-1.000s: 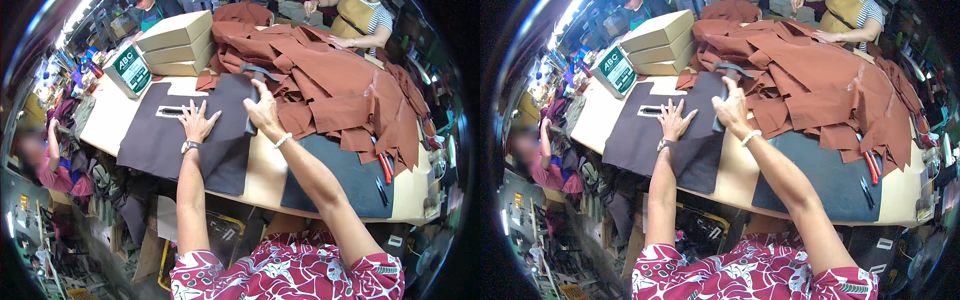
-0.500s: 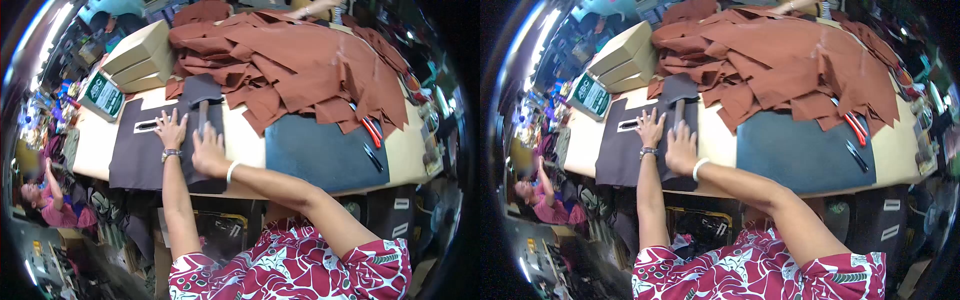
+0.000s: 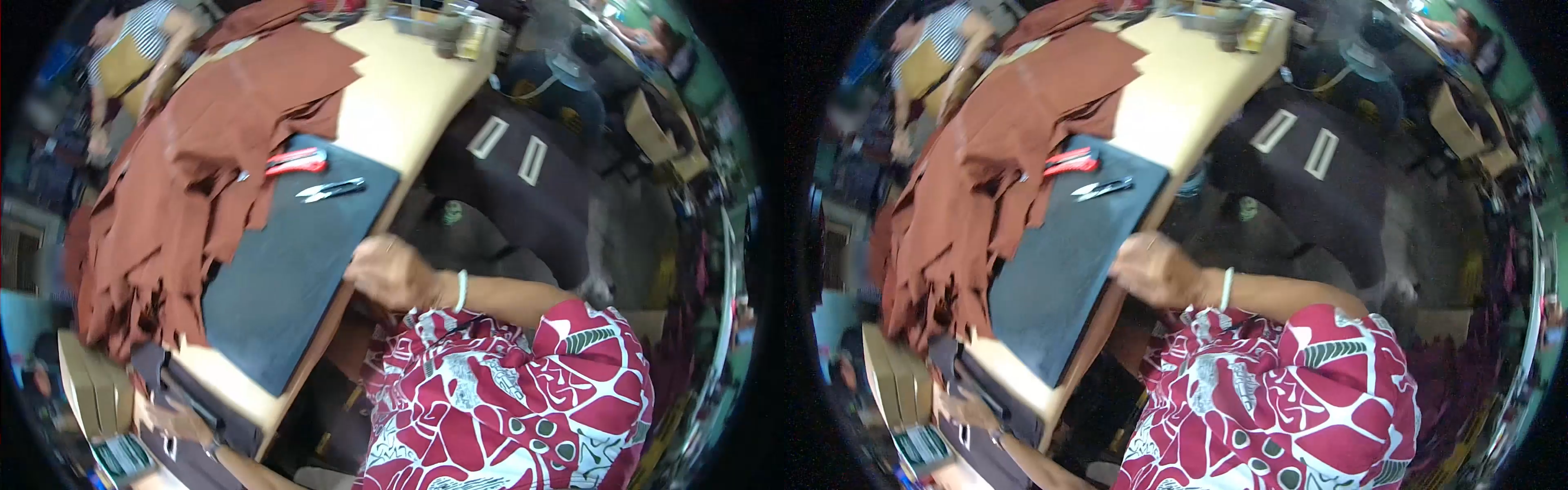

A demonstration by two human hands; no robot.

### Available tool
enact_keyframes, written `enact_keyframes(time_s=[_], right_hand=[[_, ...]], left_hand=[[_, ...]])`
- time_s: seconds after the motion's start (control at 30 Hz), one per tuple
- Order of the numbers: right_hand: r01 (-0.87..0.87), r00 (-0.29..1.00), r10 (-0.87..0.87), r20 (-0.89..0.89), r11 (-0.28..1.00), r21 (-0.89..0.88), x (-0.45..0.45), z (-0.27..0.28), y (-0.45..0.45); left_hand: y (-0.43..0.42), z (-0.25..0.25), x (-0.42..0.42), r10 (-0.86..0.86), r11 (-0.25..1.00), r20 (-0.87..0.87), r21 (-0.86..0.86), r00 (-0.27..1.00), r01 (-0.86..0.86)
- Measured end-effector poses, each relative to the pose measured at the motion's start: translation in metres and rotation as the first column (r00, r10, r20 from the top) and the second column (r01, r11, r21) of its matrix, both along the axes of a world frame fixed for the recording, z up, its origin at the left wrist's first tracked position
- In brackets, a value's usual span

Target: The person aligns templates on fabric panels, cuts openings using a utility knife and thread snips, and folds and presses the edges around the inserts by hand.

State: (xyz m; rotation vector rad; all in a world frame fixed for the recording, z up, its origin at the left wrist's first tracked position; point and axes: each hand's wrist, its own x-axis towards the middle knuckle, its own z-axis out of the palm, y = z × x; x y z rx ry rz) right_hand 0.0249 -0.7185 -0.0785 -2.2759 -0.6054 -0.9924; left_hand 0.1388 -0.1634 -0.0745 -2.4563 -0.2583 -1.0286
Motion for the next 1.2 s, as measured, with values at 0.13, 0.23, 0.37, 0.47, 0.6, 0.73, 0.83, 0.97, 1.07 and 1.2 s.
enact_keyframes(time_s=[0.13,0.23,0.37,0.47,0.6,0.73,0.83,0.97,1.07,1.2], right_hand=[[0.618,0.755,-0.567,-0.329,0.783,0.067,-0.029,-0.031,-0.130],[0.718,0.533,-0.710,-0.460,0.667,-0.199,-0.061,-0.064,-0.209],[0.464,0.588,-0.650,-0.482,0.758,-0.458,-0.067,-0.083,-0.282],[0.161,0.527,-0.529,-0.665,0.831,-0.533,-0.046,-0.063,-0.308],[-0.093,0.483,-0.517,-0.707,0.772,-0.628,-0.023,-0.066,-0.328],[-0.187,0.445,-0.513,-0.734,0.748,-0.636,-0.022,-0.052,-0.323],[-0.114,0.515,-0.576,-0.635,0.688,-0.716,-0.045,-0.042,-0.330],[-0.074,0.271,-0.790,-0.550,0.553,-0.830,-0.095,-0.018,-0.344],[-0.134,0.010,-0.781,-0.624,0.618,-0.775,-0.101,0.010,-0.329],[-0.132,0.286,-0.327,-0.901,0.917,-0.375,-0.069,0.072,-0.238]], left_hand=[[-0.131,0.033,-0.023,-0.413,0.700,0.012,-0.635,0.911,0.327],[-0.209,0.025,-0.032,-0.565,0.730,-0.049,-0.494,0.824,0.471],[-0.332,0.022,-0.050,-0.716,0.581,-0.148,-0.667,0.682,0.466],[-0.361,0.018,-0.057,-0.661,0.688,-0.328,-0.625,0.675,0.370],[-0.352,0.006,-0.051,-0.717,0.577,-0.232,-0.728,0.658,0.372],[-0.352,0.007,-0.053,-0.685,0.625,-0.271,-0.697,0.677,0.353],[-0.351,0.003,-0.051,-0.705,0.596,-0.230,-0.705,0.671,0.384],[-0.352,0.003,-0.052,-0.695,0.607,-0.250,-0.706,0.674,0.365],[-0.355,0.008,-0.055,-0.714,0.583,-0.226,-0.716,0.662,0.384],[-0.364,0.017,-0.061,-0.835,0.345,-0.037,-0.812,0.549,0.471]])
